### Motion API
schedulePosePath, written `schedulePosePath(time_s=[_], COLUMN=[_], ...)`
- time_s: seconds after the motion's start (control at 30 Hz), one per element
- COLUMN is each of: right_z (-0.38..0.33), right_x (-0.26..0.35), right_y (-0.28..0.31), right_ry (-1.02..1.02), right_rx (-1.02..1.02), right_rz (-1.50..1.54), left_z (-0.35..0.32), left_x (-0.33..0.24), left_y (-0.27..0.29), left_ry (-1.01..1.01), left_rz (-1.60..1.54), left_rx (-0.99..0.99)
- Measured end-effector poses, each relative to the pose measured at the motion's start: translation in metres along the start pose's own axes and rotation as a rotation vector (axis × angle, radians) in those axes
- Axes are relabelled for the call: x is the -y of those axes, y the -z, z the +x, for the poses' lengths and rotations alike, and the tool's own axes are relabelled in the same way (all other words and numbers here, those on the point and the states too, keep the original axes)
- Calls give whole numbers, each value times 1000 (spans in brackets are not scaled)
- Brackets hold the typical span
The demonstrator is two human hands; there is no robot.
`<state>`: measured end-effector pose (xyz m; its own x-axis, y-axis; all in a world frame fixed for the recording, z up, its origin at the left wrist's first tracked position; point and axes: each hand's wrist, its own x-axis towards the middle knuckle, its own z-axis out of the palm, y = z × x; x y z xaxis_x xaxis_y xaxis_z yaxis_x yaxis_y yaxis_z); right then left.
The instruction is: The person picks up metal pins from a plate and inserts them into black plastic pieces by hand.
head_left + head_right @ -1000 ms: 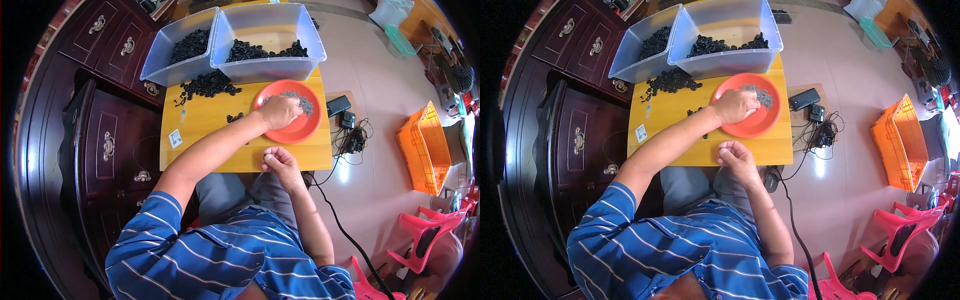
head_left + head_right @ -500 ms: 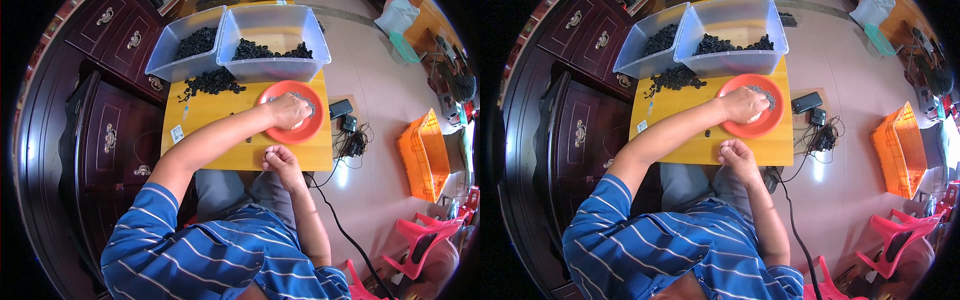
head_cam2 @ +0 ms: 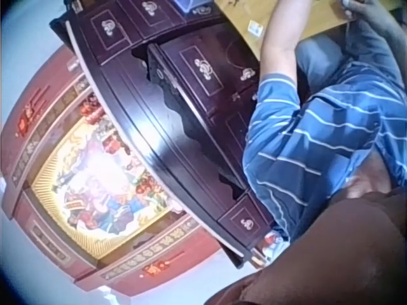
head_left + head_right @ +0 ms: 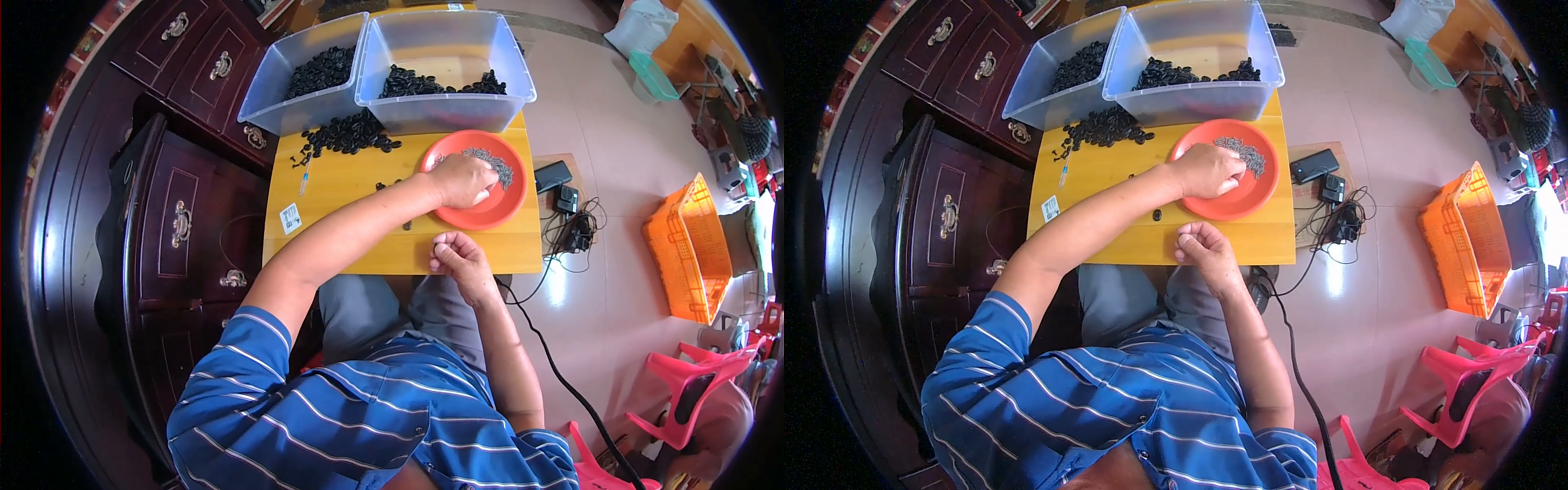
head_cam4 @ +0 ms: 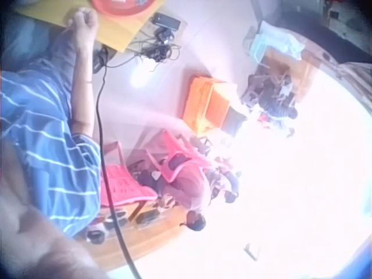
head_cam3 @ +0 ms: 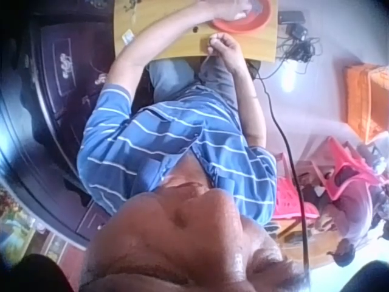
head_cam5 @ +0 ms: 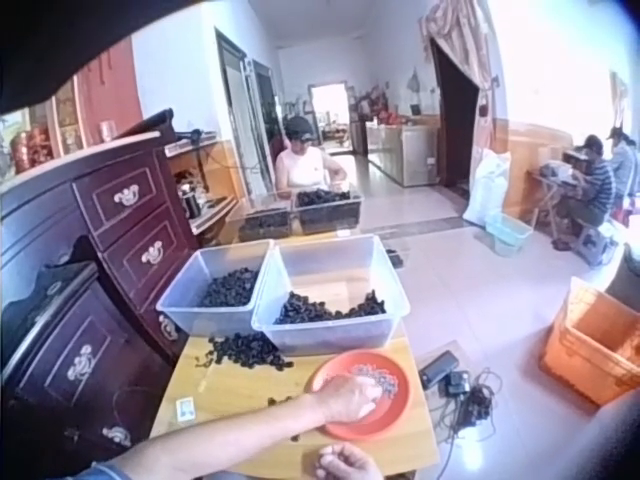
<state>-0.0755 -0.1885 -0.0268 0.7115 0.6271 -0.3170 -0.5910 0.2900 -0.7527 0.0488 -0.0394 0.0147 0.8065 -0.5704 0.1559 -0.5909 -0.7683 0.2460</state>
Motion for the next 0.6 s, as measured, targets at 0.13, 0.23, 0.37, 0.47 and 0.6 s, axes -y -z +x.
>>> schedulePosePath(time_s=[0.13, 0.23, 0.37, 0.47, 0.6], right_z=[0, -1, 1, 1, 0], right_x=[1, 4, 1, 0, 0], right_y=[-2, -3, -1, -1, -3], right_ry=[-9, -10, -12, -14, -11], right_rx=[8, 10, 12, 14, -23], right_rz=[5, 14, -1, 15, 19], left_z=[6, 14, 11, -3, -33], left_x=[-5, -10, -8, -5, -2], left_y=[-8, -5, -4, -1, 25], left_ry=[69, 79, 7, 49, 140], left_rz=[48, 73, 126, 32, -314], left_rx=[105, 185, 206, 40, -170])
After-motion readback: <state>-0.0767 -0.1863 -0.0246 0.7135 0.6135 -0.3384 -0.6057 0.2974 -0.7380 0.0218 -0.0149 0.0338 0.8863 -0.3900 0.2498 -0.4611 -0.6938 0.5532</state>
